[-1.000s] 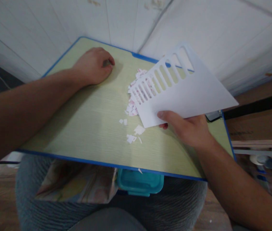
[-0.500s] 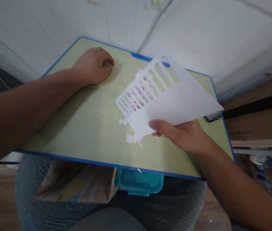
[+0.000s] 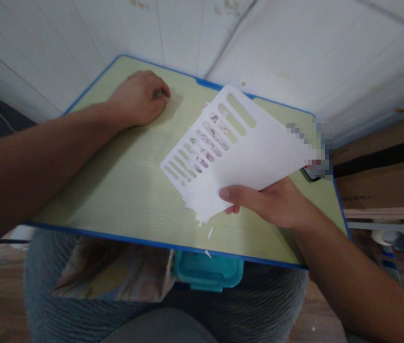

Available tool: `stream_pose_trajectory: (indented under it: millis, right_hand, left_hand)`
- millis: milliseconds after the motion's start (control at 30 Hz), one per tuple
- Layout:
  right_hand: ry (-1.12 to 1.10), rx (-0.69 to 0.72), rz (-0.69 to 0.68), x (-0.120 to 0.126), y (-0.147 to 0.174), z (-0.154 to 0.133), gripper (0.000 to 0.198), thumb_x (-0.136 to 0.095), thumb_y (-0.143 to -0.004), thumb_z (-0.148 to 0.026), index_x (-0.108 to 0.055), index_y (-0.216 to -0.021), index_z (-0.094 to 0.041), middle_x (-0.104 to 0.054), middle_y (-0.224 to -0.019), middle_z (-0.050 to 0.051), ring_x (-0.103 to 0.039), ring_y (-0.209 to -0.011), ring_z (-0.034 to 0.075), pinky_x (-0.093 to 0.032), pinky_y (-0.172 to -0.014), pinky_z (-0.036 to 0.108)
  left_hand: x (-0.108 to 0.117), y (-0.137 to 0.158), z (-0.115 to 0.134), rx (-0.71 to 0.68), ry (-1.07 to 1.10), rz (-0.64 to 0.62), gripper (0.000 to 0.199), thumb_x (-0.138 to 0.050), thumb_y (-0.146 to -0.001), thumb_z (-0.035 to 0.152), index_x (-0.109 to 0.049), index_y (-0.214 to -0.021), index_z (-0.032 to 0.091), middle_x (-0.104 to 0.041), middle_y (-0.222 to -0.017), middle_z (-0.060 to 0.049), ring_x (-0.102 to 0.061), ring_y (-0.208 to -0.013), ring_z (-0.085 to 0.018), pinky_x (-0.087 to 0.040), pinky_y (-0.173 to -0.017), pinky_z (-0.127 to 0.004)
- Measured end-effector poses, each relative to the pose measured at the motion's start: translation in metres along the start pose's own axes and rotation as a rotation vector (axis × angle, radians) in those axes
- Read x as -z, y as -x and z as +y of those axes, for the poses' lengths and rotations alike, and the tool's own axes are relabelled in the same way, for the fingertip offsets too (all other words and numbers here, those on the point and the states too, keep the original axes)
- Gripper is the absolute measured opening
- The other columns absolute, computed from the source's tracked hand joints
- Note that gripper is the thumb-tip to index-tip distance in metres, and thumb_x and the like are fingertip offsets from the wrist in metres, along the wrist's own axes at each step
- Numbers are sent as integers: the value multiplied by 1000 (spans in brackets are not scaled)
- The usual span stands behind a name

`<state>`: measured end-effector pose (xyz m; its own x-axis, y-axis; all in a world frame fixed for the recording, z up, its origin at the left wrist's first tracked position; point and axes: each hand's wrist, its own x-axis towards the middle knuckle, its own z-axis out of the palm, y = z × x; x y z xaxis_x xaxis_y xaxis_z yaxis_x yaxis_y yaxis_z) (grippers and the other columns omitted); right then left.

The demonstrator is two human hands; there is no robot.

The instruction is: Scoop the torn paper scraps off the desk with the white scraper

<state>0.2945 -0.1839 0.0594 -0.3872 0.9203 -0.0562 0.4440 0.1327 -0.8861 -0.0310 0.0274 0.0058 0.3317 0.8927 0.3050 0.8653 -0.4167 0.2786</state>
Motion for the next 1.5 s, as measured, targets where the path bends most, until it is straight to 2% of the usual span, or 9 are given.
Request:
stream_pose_trajectory:
  millis: [133,333,567,667,833,900,1067,1267,1500]
  right_hand:
    - [44,22,94,-5,-3,-2,42,-90,-103,-54,-79,-69,-33,-79,-68,1,-78,-65,27,-70,-67,43]
    - [84,47,101,-11,-5,3,45,-91,-102,-51,-75,-65,-33,-81,-70,1,-80,-67,28,-72,-71,45]
    - [138,67,190,-10,-5,7,49,-88,-104,-54,-73,-63,-31,-77,-67,2,-77,-68,27,-69,-76,44]
    - [160,61,252,-8,-6,12,51,-86,-106,-52,-71,-62,-31,-75,-66,1,-75,-67,26,-67,-78,43]
    - [149,46,314,-3,-6,16,46,-93,-100,-49,-71,-63,-31,-76,-65,1,-73,-61,24,-66,-68,40]
    - [118,32,266,0,-4,12,41,-95,-97,-46,-74,-66,-30,-77,-65,1,-73,-59,25,-65,-62,39]
    - [36,27,-25,3,0,3,26,-96,-95,-35,-82,-72,-31,-83,-69,2,-80,-62,28,-69,-60,41]
    - [-2,40,98,2,-2,3,30,-94,-97,-38,-80,-72,-31,-82,-69,2,-78,-60,28,-67,-58,41]
    - [45,81,-111,4,-1,1,22,-89,-98,-27,-83,-77,-26,-84,-72,2,-82,-64,25,-68,-62,34]
  left_hand:
    - [-2,-1,-1,3,8,13,36,-65,-101,25,-89,-126,33,-81,-143,-7,-70,-142,-37,-55,-128,-55]
    - [0,0,-1,-11,26,5,40,-63,-97,33,-90,-127,34,-81,-143,-9,-68,-144,-39,-54,-129,-58]
    - [1,1,-3,-17,59,-5,40,-63,-95,41,-88,-125,48,-83,-136,-2,-66,-144,-38,-54,-131,-61]
    - [1,1,-1,-14,33,-7,39,-62,-100,33,-89,-127,43,-82,-139,-3,-67,-143,-36,-54,-131,-57]
    - [3,0,6,5,-40,-16,39,-65,-105,14,-89,-136,19,-79,-145,-15,-69,-143,-35,-54,-127,-51]
    - [3,0,8,19,-35,-29,37,-67,-107,13,-88,-136,18,-79,-147,-15,-69,-143,-34,-53,-127,-50]
    - [5,2,10,37,-17,-41,35,-65,-111,13,-87,-138,19,-78,-153,-12,-67,-145,-33,-51,-128,-50]
    - [11,5,15,28,-60,-85,37,-59,-118,16,-83,-146,8,-76,-155,-13,-64,-154,-34,-47,-130,-44]
    - [12,4,16,38,-57,-87,37,-59,-119,15,-83,-146,6,-75,-153,-12,-63,-156,-36,-45,-132,-45]
